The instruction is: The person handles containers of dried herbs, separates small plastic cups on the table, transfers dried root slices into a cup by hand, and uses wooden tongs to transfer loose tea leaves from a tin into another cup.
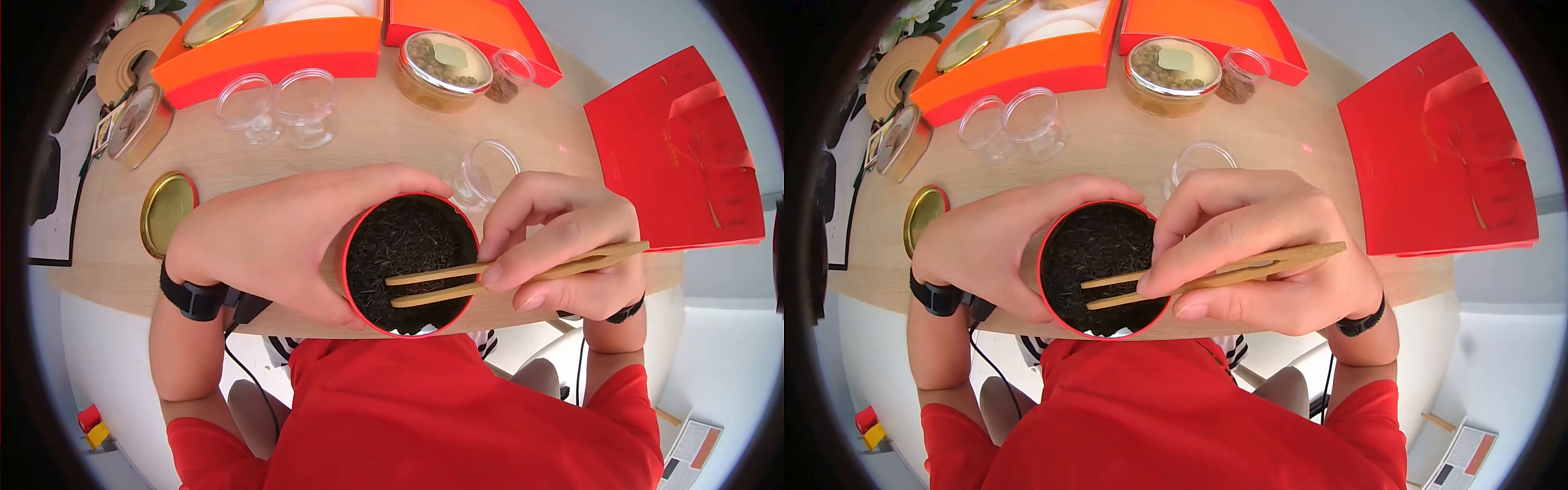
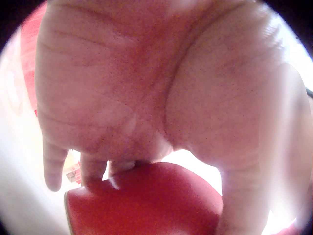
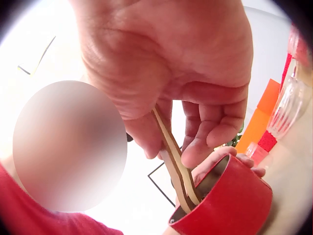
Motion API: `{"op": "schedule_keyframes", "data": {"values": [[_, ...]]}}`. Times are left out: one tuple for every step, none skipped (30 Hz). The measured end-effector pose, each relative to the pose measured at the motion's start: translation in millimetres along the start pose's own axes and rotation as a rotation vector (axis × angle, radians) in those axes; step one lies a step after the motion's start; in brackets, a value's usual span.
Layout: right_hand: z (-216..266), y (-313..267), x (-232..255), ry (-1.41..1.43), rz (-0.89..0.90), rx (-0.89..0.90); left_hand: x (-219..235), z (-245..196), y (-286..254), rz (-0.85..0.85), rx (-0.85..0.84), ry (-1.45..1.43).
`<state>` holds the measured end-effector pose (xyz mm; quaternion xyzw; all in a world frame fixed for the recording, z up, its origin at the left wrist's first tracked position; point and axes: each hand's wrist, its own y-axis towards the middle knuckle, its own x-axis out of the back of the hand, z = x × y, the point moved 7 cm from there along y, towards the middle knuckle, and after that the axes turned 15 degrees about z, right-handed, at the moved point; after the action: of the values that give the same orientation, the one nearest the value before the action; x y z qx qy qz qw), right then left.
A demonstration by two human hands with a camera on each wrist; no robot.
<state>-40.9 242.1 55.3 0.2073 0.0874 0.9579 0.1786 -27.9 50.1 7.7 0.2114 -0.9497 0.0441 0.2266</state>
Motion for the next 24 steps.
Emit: {"op": "schedule_keyframes", "data": {"values": [[0, -1, 0, 0.004, -0.008, -0.005, 0, 0, 0, -0.001, 0.0, 0.001], [0, -1, 1, 0.004, -0.008, -0.005, 0, 1, 0, 0.005, 0.011, -0.004], [3, 0, 1, -0.025, 0.017, 0.018, 0, 3, 0, 0.011, 0.021, -0.008], [6, 1, 0, -0.054, 0.042, 0.041, 0, 3, 0, 0.011, 0.021, -0.007], [8, 0, 0, -0.055, 0.042, 0.041, 0, 4, 1, 0.018, 0.023, -0.01], [10, -2, 1, -0.069, 0.031, 0.054, -1, 4, 1, 0.024, 0.025, -0.012], [13, -2, 1, -0.083, 0.02, 0.066, -1, 4, 1, 0.023, 0.023, -0.01], [14, -2, 0, -0.085, 0.021, 0.066, -1, 4, 0, 0.017, 0.042, -0.024], [15, -2, 2, -0.176, -0.045, 0.049, -1, 5, -1, 0.012, 0.06, -0.038], [18, -3, 5, -0.269, -0.112, 0.031, -1, 5, -1, 0.012, 0.058, -0.037], [19, -3, 8, -0.273, -0.112, 0.032, -1, 5, -1, -0.003, 0.059, -0.056], [22, -2, 9, -0.271, -0.072, 0.059, 0, 6, -1, -0.016, 0.06, -0.074], [25, -1, 9, -0.269, -0.034, 0.086, 0, 7, -1, -0.015, 0.058, -0.069], [25, -2, 8, -0.273, -0.036, 0.088, 3, 7, -2, -0.061, 0.055, -0.042], [25, -5, 10, -0.29, -0.104, 0.079, 7, 6, -3, -0.106, 0.051, -0.012], [26, -8, 11, -0.309, -0.175, 0.07, 7, 3, -2, -0.1, 0.047, -0.005], [27, -9, 9, -0.318, -0.184, 0.071, 11, 1, -2, -0.163, 0.056, 0.007], [27, -12, 11, -0.39, -0.252, 0.032, 14, -1, -3, -0.223, 0.063, 0.019], [28, -15, 13, -0.463, -0.323, -0.009, 11, -2, 0, -0.213, 0.055, 0.026], [28, -16, 11, -0.472, -0.334, -0.01, 11, 1, -1, -0.289, 0.094, 0.028], [27, -18, 11, -0.461, -0.364, -0.022, 13, 4, -2, -0.367, 0.133, 0.028], [26, -19, 11, -0.451, -0.394, -0.031, 12, 2, -1, -0.359, 0.124, 0.035], [26, -20, 7, -0.46, -0.402, -0.031, 14, 1, -2, -0.389, 0.149, 0.094], [22, -23, 6, -0.404, -0.462, -0.081, 16, 1, -3, -0.422, 0.177, 0.153]]}}
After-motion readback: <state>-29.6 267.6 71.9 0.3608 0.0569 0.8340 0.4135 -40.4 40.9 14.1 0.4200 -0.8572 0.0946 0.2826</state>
